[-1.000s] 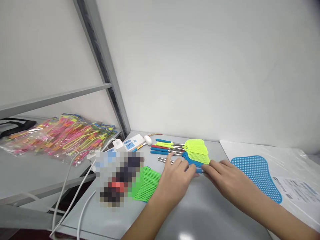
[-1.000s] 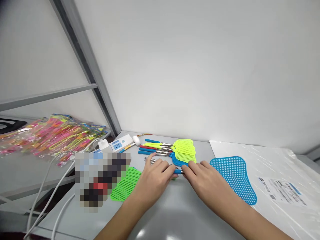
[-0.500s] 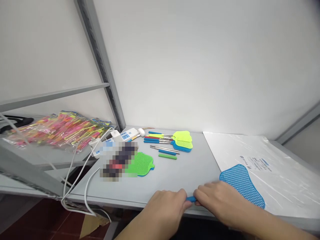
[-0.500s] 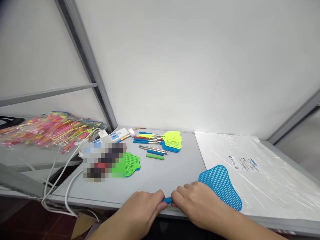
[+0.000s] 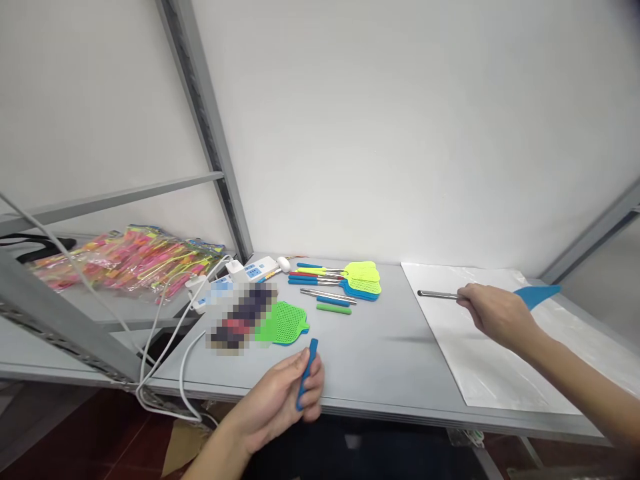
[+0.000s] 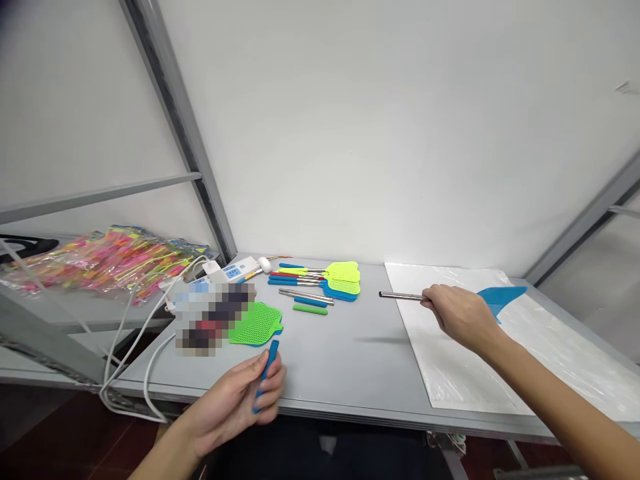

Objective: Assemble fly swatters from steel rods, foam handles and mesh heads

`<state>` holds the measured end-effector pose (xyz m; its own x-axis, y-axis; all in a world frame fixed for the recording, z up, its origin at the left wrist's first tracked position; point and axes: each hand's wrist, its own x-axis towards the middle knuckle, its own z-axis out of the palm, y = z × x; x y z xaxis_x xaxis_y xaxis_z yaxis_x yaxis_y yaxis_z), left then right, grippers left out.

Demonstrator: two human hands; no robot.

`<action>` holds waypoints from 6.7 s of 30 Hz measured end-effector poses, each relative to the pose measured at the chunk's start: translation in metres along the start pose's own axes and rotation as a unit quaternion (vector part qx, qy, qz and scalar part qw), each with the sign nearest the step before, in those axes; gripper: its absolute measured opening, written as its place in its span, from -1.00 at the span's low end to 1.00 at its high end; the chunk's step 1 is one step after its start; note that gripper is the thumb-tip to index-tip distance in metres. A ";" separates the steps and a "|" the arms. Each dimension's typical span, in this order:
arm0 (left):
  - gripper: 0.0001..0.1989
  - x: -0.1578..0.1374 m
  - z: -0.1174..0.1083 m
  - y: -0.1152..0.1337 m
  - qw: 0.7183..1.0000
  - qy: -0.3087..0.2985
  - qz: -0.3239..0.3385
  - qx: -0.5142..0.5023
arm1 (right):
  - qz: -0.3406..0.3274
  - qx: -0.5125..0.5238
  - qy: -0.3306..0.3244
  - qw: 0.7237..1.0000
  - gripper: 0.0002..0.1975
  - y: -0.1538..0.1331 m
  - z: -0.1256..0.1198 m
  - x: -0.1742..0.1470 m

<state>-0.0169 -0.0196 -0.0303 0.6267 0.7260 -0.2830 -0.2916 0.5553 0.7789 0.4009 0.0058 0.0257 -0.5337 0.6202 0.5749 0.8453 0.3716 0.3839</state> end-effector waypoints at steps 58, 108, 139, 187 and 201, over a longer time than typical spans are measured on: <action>-0.44 0.134 0.001 -0.004 0.517 0.093 0.172 0.833 | 0.016 0.157 -0.006 0.988 -0.87 -0.101 0.075 0.020; -0.71 0.028 0.048 0.046 0.506 0.078 0.224 0.829 | 0.013 0.128 -0.048 0.991 -0.75 -0.062 -0.037 0.029; -0.82 0.030 0.065 0.031 0.464 0.022 0.274 0.842 | -0.092 0.163 -0.037 0.982 -0.79 -0.092 -0.024 0.020; -0.69 0.037 0.087 0.046 0.905 0.078 0.213 0.360 | 0.358 0.558 -0.015 0.748 -0.49 -0.099 -0.049 0.056; -0.70 0.033 0.065 0.030 0.925 0.214 0.312 0.047 | 0.038 0.255 0.161 0.953 -0.52 -0.163 -0.023 0.076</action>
<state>0.0417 -0.0054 0.0204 0.0087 0.9983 0.0576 -0.4239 -0.0485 0.9044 0.2220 -0.0236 0.0228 -0.3809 0.4443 0.8109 0.7393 0.6730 -0.0215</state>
